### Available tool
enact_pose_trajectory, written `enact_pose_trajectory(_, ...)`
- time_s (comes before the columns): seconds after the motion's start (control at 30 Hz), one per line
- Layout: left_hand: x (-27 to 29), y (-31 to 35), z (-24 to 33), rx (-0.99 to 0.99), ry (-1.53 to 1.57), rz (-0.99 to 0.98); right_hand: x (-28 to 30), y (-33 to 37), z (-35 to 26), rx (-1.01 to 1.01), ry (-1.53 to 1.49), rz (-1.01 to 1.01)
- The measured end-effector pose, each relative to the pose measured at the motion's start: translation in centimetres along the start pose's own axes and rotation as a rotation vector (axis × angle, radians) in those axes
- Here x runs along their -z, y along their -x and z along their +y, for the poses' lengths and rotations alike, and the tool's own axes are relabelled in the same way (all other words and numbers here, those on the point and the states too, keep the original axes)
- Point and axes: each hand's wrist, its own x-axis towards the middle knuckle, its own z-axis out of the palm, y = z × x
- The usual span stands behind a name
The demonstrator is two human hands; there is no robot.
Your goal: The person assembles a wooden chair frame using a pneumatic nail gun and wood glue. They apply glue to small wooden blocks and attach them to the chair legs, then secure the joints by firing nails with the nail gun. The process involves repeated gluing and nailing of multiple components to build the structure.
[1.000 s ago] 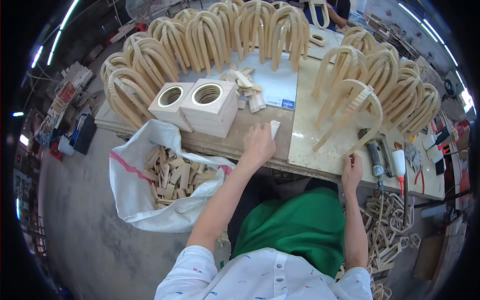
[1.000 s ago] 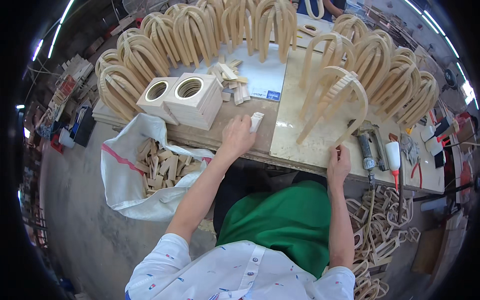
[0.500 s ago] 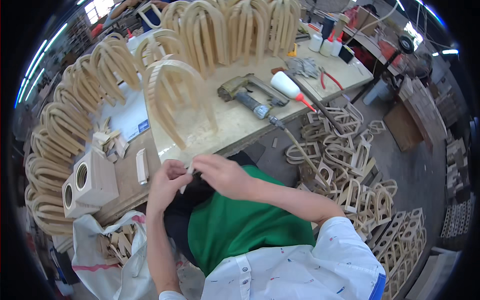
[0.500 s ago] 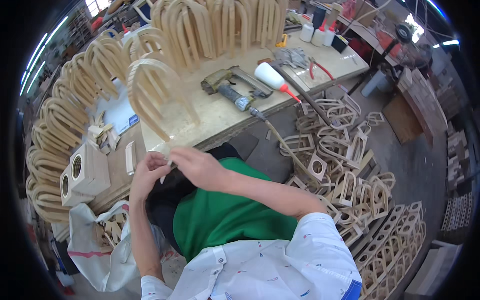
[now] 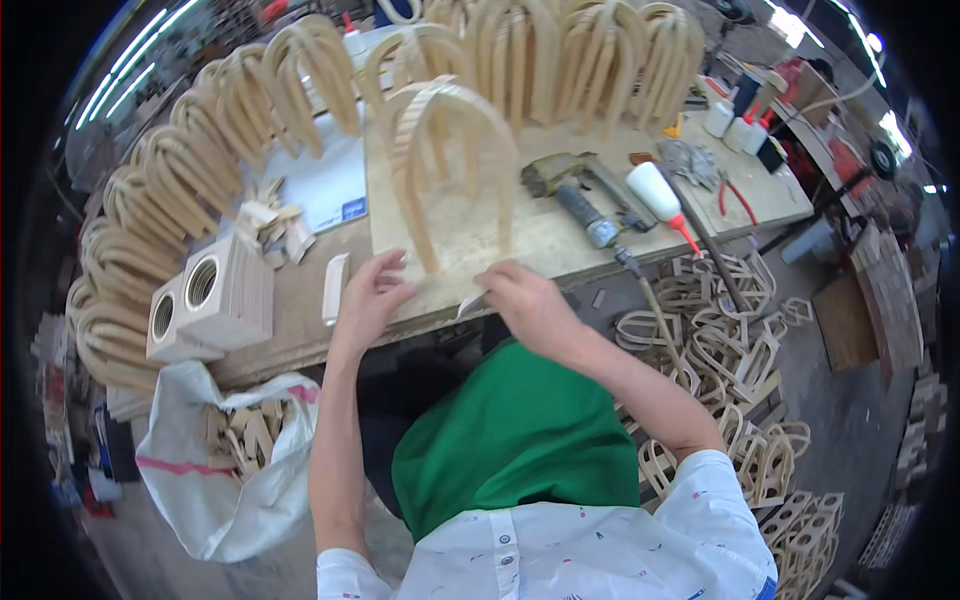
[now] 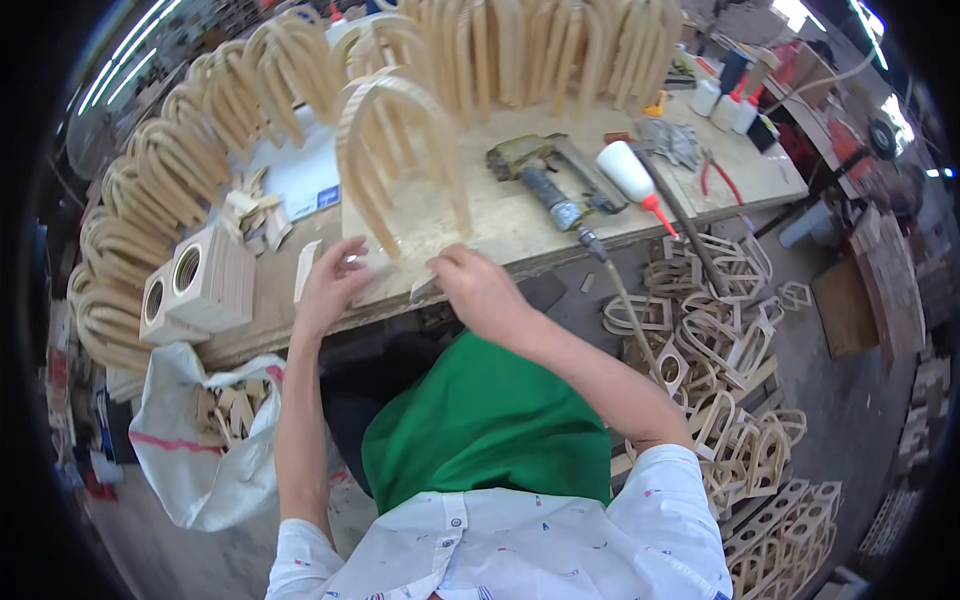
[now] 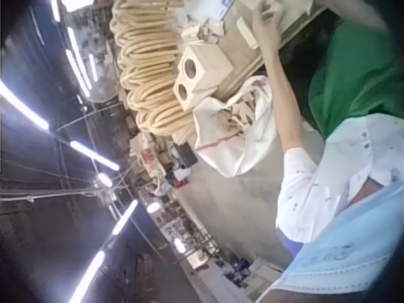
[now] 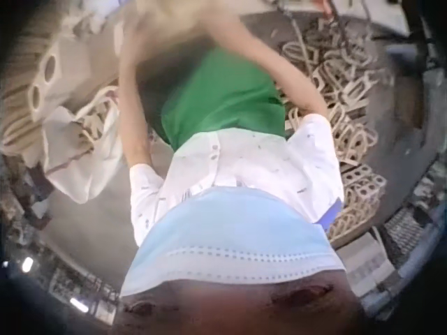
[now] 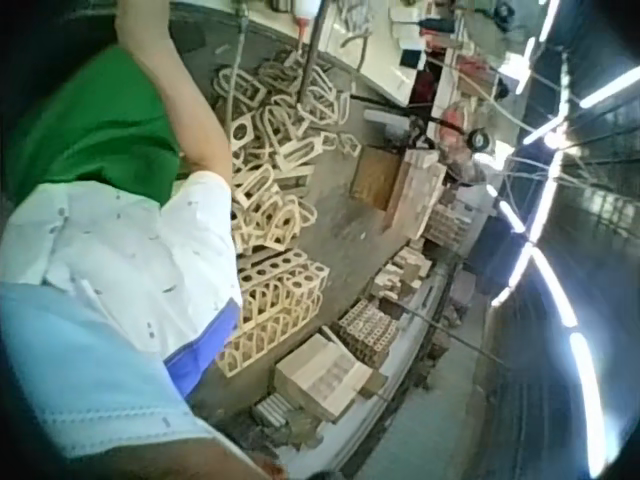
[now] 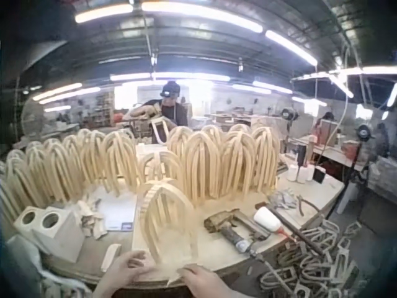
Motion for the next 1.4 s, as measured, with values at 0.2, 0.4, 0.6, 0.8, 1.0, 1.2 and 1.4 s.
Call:
enact_pose_trajectory(0.2,-0.9,-2.4,0.1,-0.013,-0.063,-0.149,0.1,-0.9,0.4,-0.077,0.023,-0.006)
enact_pose_trajectory(0.4,-1.2,-4.3,-1.1,0.002,-0.135,-0.211,0.4,-0.9,1.6,-0.099,0.063,-0.025)
enact_pose_trajectory(0.6,-3.9,-3.0,-0.9,-0.061,-0.019,-0.176,1.8,-0.9,3.0,-0.107,0.132,0.027)
enact_pose_trajectory(0.8,-4.1,-2.8,-0.5,0.004,0.052,-0.191,-0.3,-0.2,4.2,-0.120,0.190,-0.022)
enact_pose_trajectory(1.0,-4.1,-2.7,-0.5,0.000,0.024,-0.212,-1.8,-1.1,4.2,-0.099,0.232,-0.065)
enact_pose_trajectory(1.2,-4.4,-2.6,-0.4,0.000,0.039,-0.205,-2.2,-1.4,5.4,-0.070,0.219,-0.084)
enact_pose_trajectory(1.4,-4.4,-2.4,-0.4,-0.023,0.045,-0.214,-2.8,-1.8,6.1,-0.035,0.243,-0.092)
